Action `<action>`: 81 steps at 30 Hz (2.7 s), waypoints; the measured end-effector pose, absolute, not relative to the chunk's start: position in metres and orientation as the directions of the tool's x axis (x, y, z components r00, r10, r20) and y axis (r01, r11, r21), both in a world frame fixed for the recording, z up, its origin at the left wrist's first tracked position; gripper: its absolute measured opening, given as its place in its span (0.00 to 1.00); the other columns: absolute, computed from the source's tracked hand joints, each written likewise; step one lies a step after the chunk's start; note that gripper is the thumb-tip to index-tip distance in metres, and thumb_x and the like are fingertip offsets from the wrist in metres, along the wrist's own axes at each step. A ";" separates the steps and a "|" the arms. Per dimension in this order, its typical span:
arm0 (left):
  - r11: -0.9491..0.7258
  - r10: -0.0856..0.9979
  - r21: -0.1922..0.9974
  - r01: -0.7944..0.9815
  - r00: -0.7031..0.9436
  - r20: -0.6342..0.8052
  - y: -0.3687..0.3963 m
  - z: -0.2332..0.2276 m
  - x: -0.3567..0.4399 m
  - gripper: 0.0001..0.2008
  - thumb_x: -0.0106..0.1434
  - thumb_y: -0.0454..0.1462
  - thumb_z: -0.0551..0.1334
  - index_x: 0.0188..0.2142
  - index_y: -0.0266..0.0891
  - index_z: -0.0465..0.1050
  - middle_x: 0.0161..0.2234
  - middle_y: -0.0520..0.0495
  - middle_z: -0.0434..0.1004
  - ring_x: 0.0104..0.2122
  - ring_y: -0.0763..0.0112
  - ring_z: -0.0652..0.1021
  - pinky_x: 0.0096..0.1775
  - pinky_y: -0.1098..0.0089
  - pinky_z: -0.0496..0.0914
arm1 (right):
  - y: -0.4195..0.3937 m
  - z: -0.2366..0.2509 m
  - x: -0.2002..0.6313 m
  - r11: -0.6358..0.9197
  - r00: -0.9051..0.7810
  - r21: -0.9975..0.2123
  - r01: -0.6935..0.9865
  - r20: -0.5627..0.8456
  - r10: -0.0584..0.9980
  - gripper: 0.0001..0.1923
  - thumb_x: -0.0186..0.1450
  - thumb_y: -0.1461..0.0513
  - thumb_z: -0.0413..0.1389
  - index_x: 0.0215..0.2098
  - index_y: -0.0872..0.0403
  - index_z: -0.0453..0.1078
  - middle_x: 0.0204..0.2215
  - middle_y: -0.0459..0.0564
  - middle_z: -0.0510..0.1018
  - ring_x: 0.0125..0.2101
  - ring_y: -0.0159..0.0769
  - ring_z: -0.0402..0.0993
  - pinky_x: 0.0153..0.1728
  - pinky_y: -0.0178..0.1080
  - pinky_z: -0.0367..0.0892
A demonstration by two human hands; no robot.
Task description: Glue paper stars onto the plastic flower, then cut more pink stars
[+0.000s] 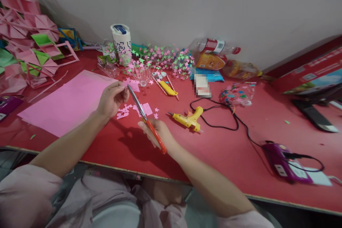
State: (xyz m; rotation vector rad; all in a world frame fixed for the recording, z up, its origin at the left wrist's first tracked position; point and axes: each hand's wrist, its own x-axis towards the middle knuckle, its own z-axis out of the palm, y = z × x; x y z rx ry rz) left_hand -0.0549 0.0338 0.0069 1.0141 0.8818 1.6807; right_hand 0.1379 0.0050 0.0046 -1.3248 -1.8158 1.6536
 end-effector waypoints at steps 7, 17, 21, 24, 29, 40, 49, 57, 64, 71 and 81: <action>-0.323 0.930 0.889 -0.325 -0.283 0.234 0.034 0.006 -0.053 0.06 0.56 0.37 0.61 0.24 0.39 0.66 0.19 0.56 0.68 0.18 0.81 0.69 0.23 0.77 0.65 | 0.007 0.003 0.139 -0.075 -0.518 -0.912 0.403 -0.295 0.803 0.26 0.56 0.40 0.55 0.20 0.52 0.57 0.07 0.35 0.57 0.06 0.24 0.54 0.07 0.29 0.49; -0.432 0.875 0.894 -0.118 -0.295 0.384 0.036 0.003 -0.059 0.07 0.58 0.35 0.60 0.24 0.38 0.67 0.17 0.57 0.67 0.17 0.82 0.68 0.22 0.78 0.63 | 0.012 0.005 0.144 -0.034 -0.579 -0.902 0.431 -0.306 0.755 0.25 0.56 0.41 0.54 0.21 0.53 0.60 0.07 0.36 0.59 0.07 0.24 0.56 0.10 0.29 0.53; -0.437 0.875 0.897 -0.073 -0.267 0.404 0.035 0.003 -0.060 0.07 0.58 0.34 0.59 0.24 0.39 0.67 0.16 0.57 0.66 0.17 0.82 0.67 0.23 0.77 0.63 | 0.012 0.005 0.144 -0.025 -0.578 -0.900 0.436 -0.301 0.758 0.25 0.57 0.41 0.52 0.21 0.53 0.60 0.07 0.37 0.59 0.07 0.24 0.56 0.10 0.30 0.52; -0.425 0.886 0.900 -0.095 -0.249 0.392 0.035 0.004 -0.060 0.07 0.58 0.33 0.58 0.24 0.39 0.67 0.16 0.57 0.66 0.17 0.82 0.68 0.23 0.77 0.63 | 0.012 0.004 0.144 -0.046 -0.578 -0.901 0.431 -0.315 0.753 0.25 0.58 0.41 0.50 0.22 0.53 0.60 0.07 0.37 0.59 0.07 0.24 0.56 0.10 0.30 0.52; -0.417 0.892 0.903 -0.106 -0.238 0.384 0.035 0.004 -0.061 0.07 0.57 0.33 0.58 0.23 0.39 0.67 0.17 0.57 0.66 0.17 0.82 0.68 0.23 0.77 0.63 | 0.013 0.005 0.144 -0.074 -0.574 -0.897 0.437 -0.340 0.745 0.25 0.57 0.40 0.51 0.22 0.53 0.60 0.07 0.36 0.58 0.07 0.24 0.55 0.10 0.30 0.52; -0.415 0.890 0.905 -0.090 -0.245 0.383 0.035 0.005 -0.061 0.07 0.57 0.33 0.58 0.23 0.39 0.67 0.16 0.57 0.66 0.17 0.82 0.67 0.23 0.77 0.62 | 0.006 0.011 0.142 -0.069 -0.550 -0.907 0.415 -0.311 0.775 0.23 0.62 0.43 0.49 0.23 0.53 0.59 0.07 0.36 0.57 0.07 0.23 0.53 0.10 0.29 0.49; -0.414 0.898 0.900 -0.137 -0.223 0.380 0.037 0.005 -0.064 0.07 0.56 0.32 0.59 0.22 0.38 0.67 0.16 0.57 0.66 0.17 0.82 0.67 0.21 0.78 0.62 | 0.012 0.005 0.143 -0.140 -0.541 -0.894 0.425 -0.375 0.753 0.26 0.56 0.40 0.54 0.20 0.53 0.58 0.07 0.36 0.57 0.06 0.22 0.53 0.07 0.28 0.48; -0.400 0.903 0.906 -0.135 -0.229 0.364 0.038 0.004 -0.064 0.06 0.55 0.33 0.59 0.22 0.38 0.67 0.16 0.57 0.65 0.17 0.83 0.66 0.21 0.78 0.62 | 0.013 0.006 0.142 -0.158 -0.516 -0.879 0.450 -0.400 0.758 0.26 0.55 0.41 0.56 0.20 0.53 0.58 0.06 0.35 0.57 0.06 0.22 0.53 0.06 0.28 0.48; -0.396 0.905 0.906 -0.146 -0.227 0.359 0.038 0.004 -0.065 0.06 0.55 0.33 0.59 0.22 0.38 0.67 0.17 0.57 0.65 0.17 0.83 0.67 0.21 0.78 0.62 | 0.012 0.009 0.142 -0.155 -0.530 -0.883 0.444 -0.398 0.749 0.27 0.54 0.39 0.55 0.20 0.52 0.58 0.06 0.35 0.57 0.05 0.22 0.52 0.06 0.28 0.48; -0.385 0.908 0.912 -0.144 -0.235 0.346 0.038 0.004 -0.064 0.06 0.55 0.33 0.59 0.22 0.39 0.67 0.17 0.56 0.65 0.17 0.82 0.67 0.21 0.77 0.62 | 0.014 0.008 0.142 -0.160 -0.521 -0.877 0.454 -0.407 0.750 0.27 0.54 0.40 0.56 0.19 0.52 0.58 0.06 0.35 0.57 0.05 0.23 0.53 0.06 0.29 0.48; -0.464 0.869 0.884 -0.056 -0.226 0.441 0.037 0.001 -0.064 0.08 0.58 0.35 0.59 0.22 0.39 0.67 0.18 0.55 0.65 0.19 0.80 0.67 0.24 0.75 0.62 | 0.015 0.003 0.143 -0.119 -0.531 -0.887 0.445 -0.369 0.763 0.25 0.56 0.41 0.54 0.20 0.52 0.59 0.06 0.36 0.57 0.05 0.24 0.54 0.07 0.29 0.50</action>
